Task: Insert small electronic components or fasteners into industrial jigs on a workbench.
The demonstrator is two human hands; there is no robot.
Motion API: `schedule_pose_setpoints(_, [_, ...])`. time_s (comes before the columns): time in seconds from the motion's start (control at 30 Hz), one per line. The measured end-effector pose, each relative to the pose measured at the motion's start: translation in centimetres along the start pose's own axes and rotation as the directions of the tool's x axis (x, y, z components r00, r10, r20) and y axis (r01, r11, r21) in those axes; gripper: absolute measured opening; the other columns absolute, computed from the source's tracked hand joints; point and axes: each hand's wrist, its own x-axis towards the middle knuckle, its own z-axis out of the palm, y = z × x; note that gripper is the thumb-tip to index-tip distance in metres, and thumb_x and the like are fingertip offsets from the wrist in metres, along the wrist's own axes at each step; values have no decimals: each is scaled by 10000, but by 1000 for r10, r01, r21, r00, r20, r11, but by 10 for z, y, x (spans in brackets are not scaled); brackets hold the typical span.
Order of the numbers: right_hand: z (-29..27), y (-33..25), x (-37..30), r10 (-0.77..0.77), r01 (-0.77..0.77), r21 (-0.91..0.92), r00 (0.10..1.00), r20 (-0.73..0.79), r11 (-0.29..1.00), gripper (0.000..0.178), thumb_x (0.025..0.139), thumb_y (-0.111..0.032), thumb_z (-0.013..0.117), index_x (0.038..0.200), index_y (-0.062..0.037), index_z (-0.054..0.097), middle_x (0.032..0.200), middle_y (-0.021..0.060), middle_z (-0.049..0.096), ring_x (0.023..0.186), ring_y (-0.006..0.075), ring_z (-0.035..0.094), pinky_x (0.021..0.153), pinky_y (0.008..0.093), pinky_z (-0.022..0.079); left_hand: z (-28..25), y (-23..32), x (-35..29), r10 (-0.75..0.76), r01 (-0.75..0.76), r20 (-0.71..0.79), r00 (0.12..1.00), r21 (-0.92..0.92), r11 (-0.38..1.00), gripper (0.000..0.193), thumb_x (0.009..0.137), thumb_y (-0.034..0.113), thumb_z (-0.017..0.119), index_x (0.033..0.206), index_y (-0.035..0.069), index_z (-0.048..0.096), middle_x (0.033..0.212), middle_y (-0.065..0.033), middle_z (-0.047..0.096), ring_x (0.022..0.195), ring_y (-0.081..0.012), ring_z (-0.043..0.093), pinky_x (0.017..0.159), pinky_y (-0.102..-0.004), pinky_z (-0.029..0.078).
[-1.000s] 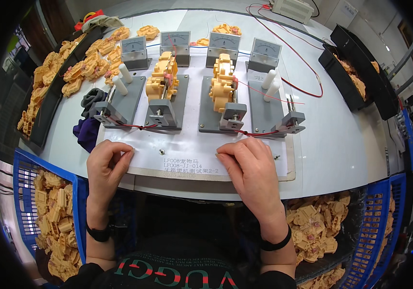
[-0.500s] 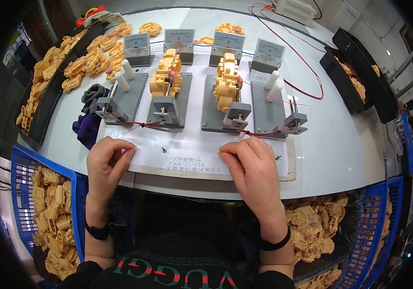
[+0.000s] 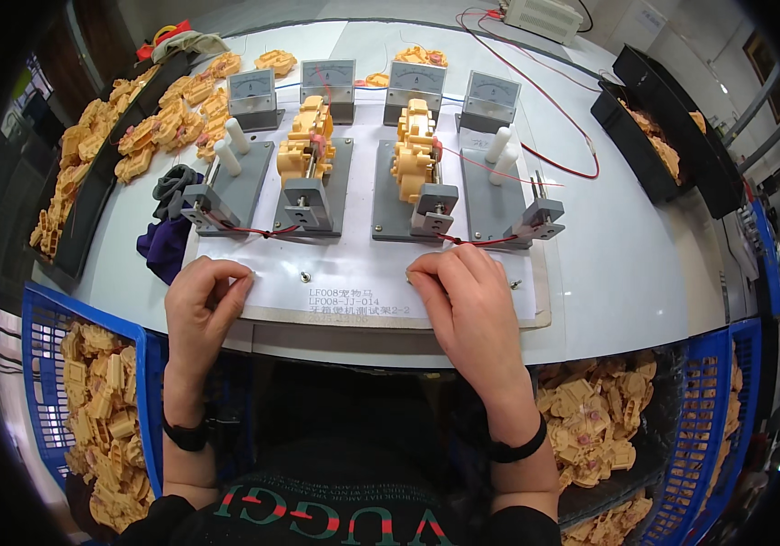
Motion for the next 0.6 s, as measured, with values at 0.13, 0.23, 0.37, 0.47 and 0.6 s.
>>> schedule_pose_setpoints(0.13, [3, 1, 0, -20, 21, 31, 999, -28, 999, 62, 935, -83, 740, 977, -46, 714, 907, 79, 653, 894, 298, 635, 853, 410, 474, -1, -2, 0, 1, -1, 4, 1000, 8, 1000, 85, 859, 64, 795, 905, 81, 725, 720, -48, 607, 639, -211, 569, 609, -349, 422])
schedule_pose_setpoints(0.23, [3, 0, 0, -14, 15, 32, 999, -35, 999, 64, 930, -84, 746, 974, -45, 719, 905, 76, 654, 894, 290, 637, 847, 408, 477, -2, -5, -1, 38, -38, 25, 999, -5, 999, 74, 900, 36, 778, 948, 32, 722, 735, -33, 554, 634, -143, 505, 588, -300, 385])
schedule_pose_setpoints(0.37, [5, 0, -1, -18, 19, 31, 999, -49, 999, 57, 927, -81, 747, 967, -47, 724, 906, 76, 654, 896, 289, 636, 837, 406, 479, -3, -1, -1, 9, -9, 15, 1000, -4, 1000, 76, 883, 50, 786, 926, 52, 724, 727, -41, 577, 636, -177, 534, 600, -324, 405])
schedule_pose_setpoints(0.47, [5, 1, -2, -27, 29, 34, 999, -47, 999, 77, 924, -89, 757, 978, -51, 718, 902, 79, 654, 873, 292, 640, 839, 412, 476, -3, -1, -1, -16, 16, 9, 1000, -4, 1000, 76, 866, 65, 793, 904, 73, 727, 712, -50, 593, 633, -209, 558, 610, -347, 426])
schedule_pose_setpoints(0.6, [3, -2, -5, 145, -117, 243, 984, -99, 963, 208, 946, -136, 785, 1091, -48, 666, 910, 45, 658, 851, 208, 650, 844, 356, 504, -7, -2, -1, -43, 45, 78, 996, -34, 998, 99, 873, 43, 796, 946, 63, 732, 765, -48, 605, 648, -180, 557, 605, -317, 429])
